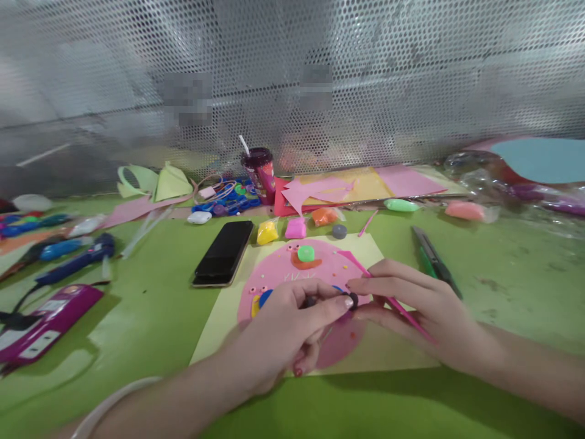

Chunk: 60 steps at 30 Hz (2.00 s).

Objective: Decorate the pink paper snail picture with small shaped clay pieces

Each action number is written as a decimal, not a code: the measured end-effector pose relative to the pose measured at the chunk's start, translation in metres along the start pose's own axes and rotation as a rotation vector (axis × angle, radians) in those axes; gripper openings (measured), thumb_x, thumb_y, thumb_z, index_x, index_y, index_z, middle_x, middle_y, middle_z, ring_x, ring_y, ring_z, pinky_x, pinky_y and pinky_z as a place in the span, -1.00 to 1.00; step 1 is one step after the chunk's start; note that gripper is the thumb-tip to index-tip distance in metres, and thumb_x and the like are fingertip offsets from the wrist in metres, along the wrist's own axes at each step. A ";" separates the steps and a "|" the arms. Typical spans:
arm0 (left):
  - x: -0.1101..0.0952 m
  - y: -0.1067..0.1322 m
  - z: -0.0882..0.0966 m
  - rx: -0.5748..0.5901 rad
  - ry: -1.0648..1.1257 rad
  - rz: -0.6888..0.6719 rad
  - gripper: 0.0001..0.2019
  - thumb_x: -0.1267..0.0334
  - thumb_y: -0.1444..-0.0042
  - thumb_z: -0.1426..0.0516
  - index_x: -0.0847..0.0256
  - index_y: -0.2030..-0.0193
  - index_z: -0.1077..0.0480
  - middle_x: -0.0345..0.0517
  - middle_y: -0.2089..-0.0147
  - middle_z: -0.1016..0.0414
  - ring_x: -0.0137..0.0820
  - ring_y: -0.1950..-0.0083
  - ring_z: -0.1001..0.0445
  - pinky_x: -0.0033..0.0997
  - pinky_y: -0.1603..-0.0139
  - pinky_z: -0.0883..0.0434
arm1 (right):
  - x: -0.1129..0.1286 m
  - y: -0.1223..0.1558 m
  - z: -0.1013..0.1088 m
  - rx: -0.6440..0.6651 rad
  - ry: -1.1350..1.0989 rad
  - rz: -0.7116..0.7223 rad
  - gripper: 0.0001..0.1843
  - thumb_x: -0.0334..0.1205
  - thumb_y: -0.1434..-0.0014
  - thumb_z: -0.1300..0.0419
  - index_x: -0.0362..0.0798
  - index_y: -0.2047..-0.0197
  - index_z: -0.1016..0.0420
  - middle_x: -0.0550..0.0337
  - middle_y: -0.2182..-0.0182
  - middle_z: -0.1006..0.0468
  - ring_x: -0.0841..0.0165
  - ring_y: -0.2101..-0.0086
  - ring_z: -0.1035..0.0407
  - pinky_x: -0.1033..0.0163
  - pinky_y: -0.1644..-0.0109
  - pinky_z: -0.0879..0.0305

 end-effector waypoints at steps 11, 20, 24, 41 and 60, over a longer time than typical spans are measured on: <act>-0.001 0.003 0.003 -0.024 -0.111 -0.027 -0.83 0.13 -0.17 -0.21 0.18 0.26 -0.40 -0.53 0.71 0.04 -0.67 0.81 0.04 -0.71 0.82 0.00 | -0.003 -0.001 0.001 0.006 -0.100 -0.209 -0.87 -0.23 -0.33 -0.13 -0.03 0.13 -0.50 0.17 0.34 -0.51 0.43 0.38 -0.42 0.36 0.37 -0.37; -0.007 0.003 0.005 -0.043 -0.278 -0.070 -0.83 0.14 -0.23 -0.15 0.21 0.23 -0.38 -0.42 0.64 -0.20 -0.66 0.77 -0.12 -0.72 0.77 -0.06 | -0.003 -0.005 -0.005 0.073 -0.309 -0.656 -0.72 0.00 -0.22 -0.19 0.00 0.39 -0.53 0.26 0.49 -0.46 0.41 0.48 -0.30 0.31 0.43 -0.24; -0.002 -0.002 0.008 -0.030 -0.161 -0.143 -0.58 -0.05 -0.26 -0.07 0.18 0.48 -0.12 -0.48 0.67 0.03 -0.65 0.79 -0.05 -0.69 0.78 -0.08 | -0.005 -0.002 -0.007 0.064 -0.367 -0.751 -0.68 0.08 -0.18 -0.21 0.00 0.37 -0.55 0.25 0.52 -0.44 0.41 0.52 -0.26 0.33 0.49 -0.20; -0.005 0.000 0.011 -0.048 -0.233 -0.174 -0.80 0.09 -0.25 -0.13 0.19 0.21 -0.37 -0.39 0.46 -0.28 -0.72 0.77 -0.10 -0.68 0.78 -0.08 | -0.011 -0.001 -0.007 0.125 -0.377 -0.732 -0.68 0.05 -0.25 -0.15 -0.01 0.32 -0.52 0.24 0.45 -0.47 0.40 0.46 -0.30 0.32 0.42 -0.22; -0.002 -0.002 0.012 -0.080 -0.223 -0.127 -0.77 0.07 -0.25 -0.11 0.18 0.29 -0.32 -0.50 0.67 0.02 -0.65 0.79 0.01 -0.68 0.78 -0.09 | -0.009 -0.002 -0.007 0.112 -0.398 -0.783 -0.74 0.00 -0.20 -0.20 -0.01 0.31 -0.54 0.24 0.41 -0.53 0.41 0.42 -0.35 0.33 0.39 -0.28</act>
Point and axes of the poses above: each hand's wrist, its own y-axis away from the middle knuckle, its own z-axis out of the back of the hand, x = y × z, the point moved 3 cm from there along -y, towards the middle knuckle
